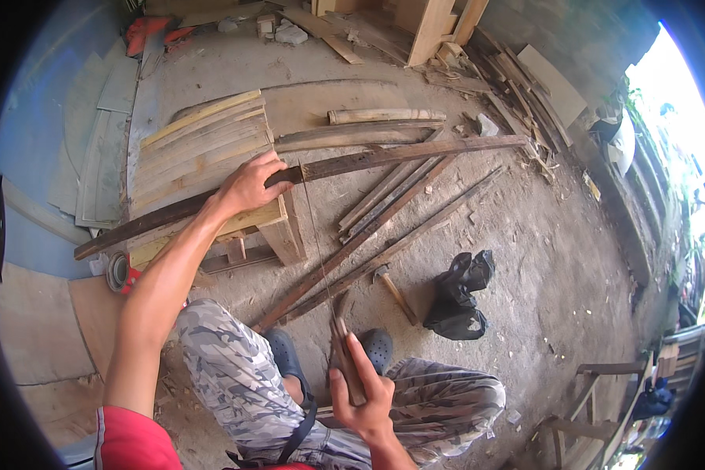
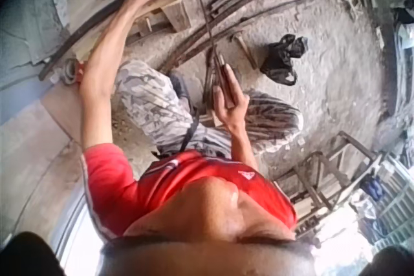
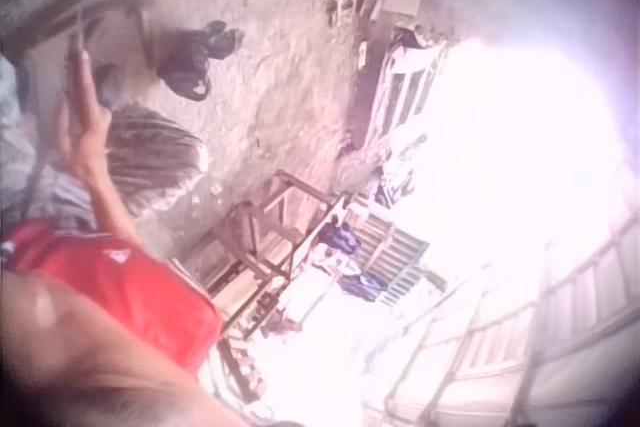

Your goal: The person selects a long metal rod from a pile, places it on a wooden workbench, and uses a hand saw to cut it into two pieces. The person then inspects the cut pieces and places them back on the floor.

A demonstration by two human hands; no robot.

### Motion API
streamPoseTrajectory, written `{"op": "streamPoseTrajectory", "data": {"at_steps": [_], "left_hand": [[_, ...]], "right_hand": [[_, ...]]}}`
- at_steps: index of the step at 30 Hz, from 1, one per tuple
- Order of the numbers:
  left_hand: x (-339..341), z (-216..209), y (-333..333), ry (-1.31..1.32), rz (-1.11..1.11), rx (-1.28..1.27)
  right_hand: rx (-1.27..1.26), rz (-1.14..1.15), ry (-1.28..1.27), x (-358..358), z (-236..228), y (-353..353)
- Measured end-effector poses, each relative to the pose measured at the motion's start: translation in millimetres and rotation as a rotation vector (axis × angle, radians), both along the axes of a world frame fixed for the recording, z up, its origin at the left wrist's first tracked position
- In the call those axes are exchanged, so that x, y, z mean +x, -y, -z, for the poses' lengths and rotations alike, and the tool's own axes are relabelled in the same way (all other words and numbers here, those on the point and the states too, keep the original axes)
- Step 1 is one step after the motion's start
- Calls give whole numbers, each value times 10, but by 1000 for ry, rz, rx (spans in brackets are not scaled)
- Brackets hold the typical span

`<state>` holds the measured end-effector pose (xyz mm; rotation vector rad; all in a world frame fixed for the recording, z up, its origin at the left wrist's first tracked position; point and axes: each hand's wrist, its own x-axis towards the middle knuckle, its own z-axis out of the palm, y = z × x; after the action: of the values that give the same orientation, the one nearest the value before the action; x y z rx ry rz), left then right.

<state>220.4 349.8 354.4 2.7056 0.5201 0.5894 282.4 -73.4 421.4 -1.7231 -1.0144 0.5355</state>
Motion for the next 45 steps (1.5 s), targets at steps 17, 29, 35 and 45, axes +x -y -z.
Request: {"op": "streamPoseTrajectory", "data": {"at_steps": [17, 29, 35, 45], "left_hand": [[-63, -90, 41, -74, -58, -99], [-57, -52, -5, 15, 3, -88], [-84, 33, 43, -7, -13, -93], [12, -211, 58, 21, 21, -98]], "right_hand": [[97, 2, 75, 11, 563, 11], [30, 12, -69, 186, 237, -931], [14, -6, 28, -35, 240, 136], [153, 33, 111, 429, 54, -1791]]}}
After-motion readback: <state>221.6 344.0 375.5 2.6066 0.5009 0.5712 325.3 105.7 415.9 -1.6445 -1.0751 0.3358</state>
